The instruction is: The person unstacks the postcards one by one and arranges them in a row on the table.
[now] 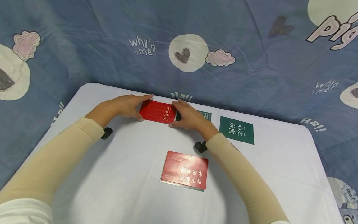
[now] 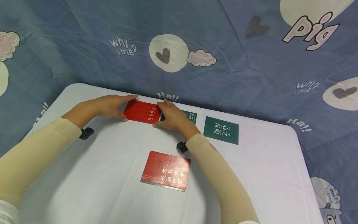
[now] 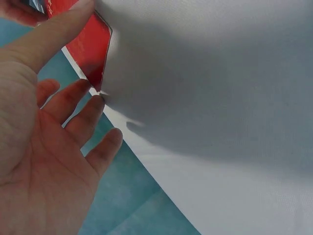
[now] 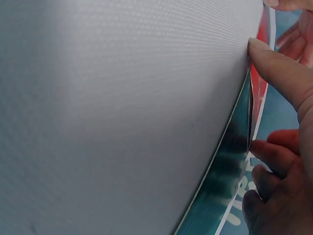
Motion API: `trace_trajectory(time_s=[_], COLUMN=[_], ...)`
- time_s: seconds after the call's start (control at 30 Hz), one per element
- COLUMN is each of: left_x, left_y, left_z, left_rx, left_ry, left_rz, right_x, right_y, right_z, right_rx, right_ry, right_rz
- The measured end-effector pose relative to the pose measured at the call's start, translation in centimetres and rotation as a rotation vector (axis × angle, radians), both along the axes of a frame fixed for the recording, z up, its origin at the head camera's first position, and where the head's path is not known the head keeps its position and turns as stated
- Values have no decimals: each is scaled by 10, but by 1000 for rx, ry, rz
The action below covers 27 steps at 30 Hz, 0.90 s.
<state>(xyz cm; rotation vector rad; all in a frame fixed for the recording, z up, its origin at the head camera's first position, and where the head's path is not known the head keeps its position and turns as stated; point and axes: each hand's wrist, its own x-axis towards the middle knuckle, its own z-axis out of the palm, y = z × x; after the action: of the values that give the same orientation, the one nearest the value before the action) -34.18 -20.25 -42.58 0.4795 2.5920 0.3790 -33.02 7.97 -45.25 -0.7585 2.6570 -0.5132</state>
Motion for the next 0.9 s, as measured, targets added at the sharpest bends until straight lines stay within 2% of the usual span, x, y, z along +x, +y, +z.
trace_trajectory(time_s=[0.27, 0.53, 0.67, 0.9], left_x=[4, 14, 19, 34], left_y=[-1, 1, 1, 7], left_z=[-1, 3, 3, 5], left_rx=[22, 23, 18, 77], left_ry=[17, 114, 140, 186], left_rz=[16, -51, -47, -47], right_x=[1, 6, 11, 23], right_y=[0, 3, 5, 18], right_z=[-1, -1, 1, 7], right_rx=[1, -27, -41, -26], right_ry=[33, 82, 96, 129], right_rz=[13, 36, 50, 52])
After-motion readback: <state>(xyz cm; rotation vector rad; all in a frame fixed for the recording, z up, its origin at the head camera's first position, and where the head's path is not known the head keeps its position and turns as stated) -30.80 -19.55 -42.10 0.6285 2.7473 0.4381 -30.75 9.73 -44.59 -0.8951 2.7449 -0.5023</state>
